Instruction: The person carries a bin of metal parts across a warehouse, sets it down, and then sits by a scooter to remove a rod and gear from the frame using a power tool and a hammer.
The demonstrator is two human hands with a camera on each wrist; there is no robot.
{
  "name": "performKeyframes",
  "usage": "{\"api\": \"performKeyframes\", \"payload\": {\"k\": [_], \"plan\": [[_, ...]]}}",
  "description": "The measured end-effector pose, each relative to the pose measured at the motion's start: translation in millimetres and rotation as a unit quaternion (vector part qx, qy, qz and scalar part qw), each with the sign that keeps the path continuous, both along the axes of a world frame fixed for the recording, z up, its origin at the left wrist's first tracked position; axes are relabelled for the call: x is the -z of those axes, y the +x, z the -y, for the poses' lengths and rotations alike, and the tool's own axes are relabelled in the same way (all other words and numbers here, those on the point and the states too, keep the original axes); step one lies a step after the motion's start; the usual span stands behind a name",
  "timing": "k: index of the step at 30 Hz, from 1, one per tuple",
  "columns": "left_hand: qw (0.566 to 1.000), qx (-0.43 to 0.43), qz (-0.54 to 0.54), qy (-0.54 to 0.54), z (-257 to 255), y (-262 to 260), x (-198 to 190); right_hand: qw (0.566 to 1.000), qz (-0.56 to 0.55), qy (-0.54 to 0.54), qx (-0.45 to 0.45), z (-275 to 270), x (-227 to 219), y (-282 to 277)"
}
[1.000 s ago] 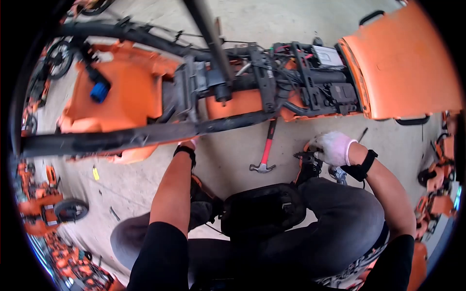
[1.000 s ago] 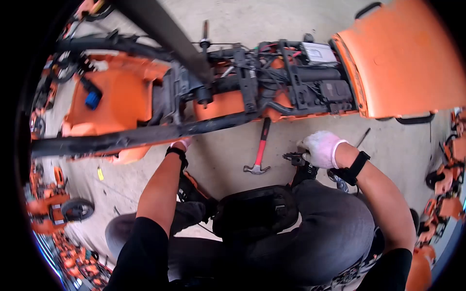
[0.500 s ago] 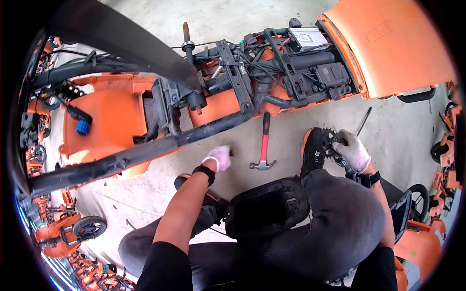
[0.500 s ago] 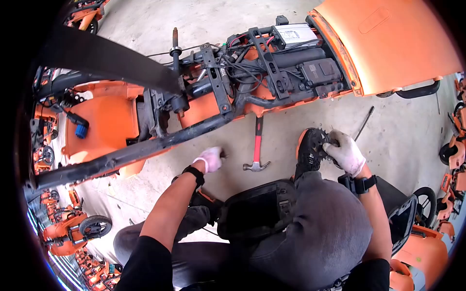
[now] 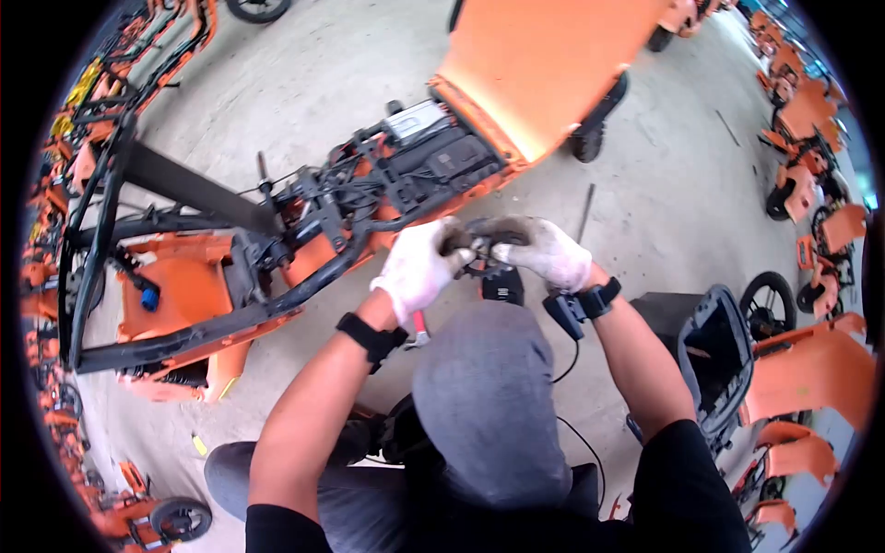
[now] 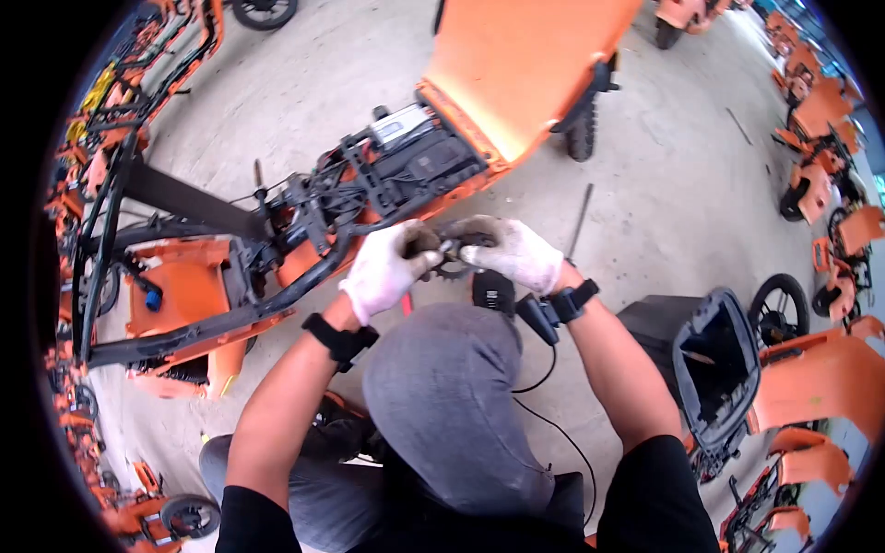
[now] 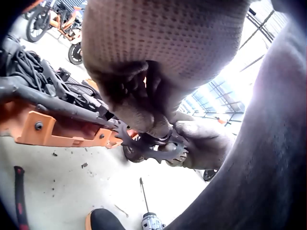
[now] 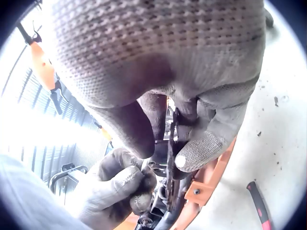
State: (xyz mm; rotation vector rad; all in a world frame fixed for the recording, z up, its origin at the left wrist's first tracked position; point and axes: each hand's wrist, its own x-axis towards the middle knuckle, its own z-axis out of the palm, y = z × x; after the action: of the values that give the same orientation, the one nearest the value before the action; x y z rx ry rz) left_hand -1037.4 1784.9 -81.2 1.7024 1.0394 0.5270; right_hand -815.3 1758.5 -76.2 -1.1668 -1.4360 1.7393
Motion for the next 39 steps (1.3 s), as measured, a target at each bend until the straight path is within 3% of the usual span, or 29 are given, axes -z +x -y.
{"api": "performKeyframes", "payload": {"k": [2,4,7,11,13,14,16,18,21,24,26,27,29,31,32,33,34,36,39], "plan": [[0.996,0.002,0.037,-0.086,2,10,-30,0.994,0.071,0.082,0.033,9,-20,6],[0.991,0.037,0.051,-0.116,0,18,-32,0.984,0.074,0.157,0.037,18,-20,16],[0.984,0.059,0.062,-0.154,2,32,-48,0.969,0.155,0.177,0.082,30,-25,19],[0.971,0.119,0.088,-0.189,1,48,-50,0.966,0.149,0.176,0.119,53,-45,33],[0.963,0.121,0.116,-0.212,5,56,-63,0.95,0.186,0.207,0.144,64,-59,36],[0.952,0.125,0.146,-0.237,6,57,-70,0.928,0.216,0.276,0.128,67,-65,38],[0.955,0.173,0.136,-0.196,1,58,-62,0.904,0.259,0.316,0.126,74,-74,35],[0.948,0.177,0.134,-0.228,1,59,-71,0.902,0.284,0.298,0.133,78,-89,29],[0.947,0.18,0.144,-0.223,3,59,-72,0.861,0.385,0.304,0.134,80,-103,23],[0.942,0.139,0.203,-0.23,6,47,-79,0.837,0.413,0.317,0.17,92,-121,37],[0.953,0.085,0.208,-0.202,1,18,-73,0.809,0.43,0.31,0.255,114,-136,74],[0.953,0.052,0.203,-0.217,-3,-2,-66,0.829,0.4,0.231,0.314,130,-146,96],[0.948,-0.011,0.198,-0.249,-4,-44,-45,0.828,0.374,0.119,0.401,167,-146,157],[0.942,-0.052,0.189,-0.273,1,-80,-19,0.747,0.558,0.085,0.352,205,-140,212],[0.944,-0.058,0.154,-0.286,4,-93,-11,0.727,0.598,0.045,0.335,221,-127,237],[0.942,-0.064,0.15,-0.295,7,-101,-1,0.734,0.598,0.006,0.322,235,-115,259],[0.939,-0.072,0.147,-0.302,10,-108,7,0.728,0.6,-0.053,0.328,242,-110,265],[0.938,-0.105,0.12,-0.307,17,-112,7,0.686,0.654,-0.019,0.319,240,-104,267],[0.936,-0.126,0.107,-0.311,25,-117,9,0.735,0.575,0.035,0.358,198,-120,214]]}}
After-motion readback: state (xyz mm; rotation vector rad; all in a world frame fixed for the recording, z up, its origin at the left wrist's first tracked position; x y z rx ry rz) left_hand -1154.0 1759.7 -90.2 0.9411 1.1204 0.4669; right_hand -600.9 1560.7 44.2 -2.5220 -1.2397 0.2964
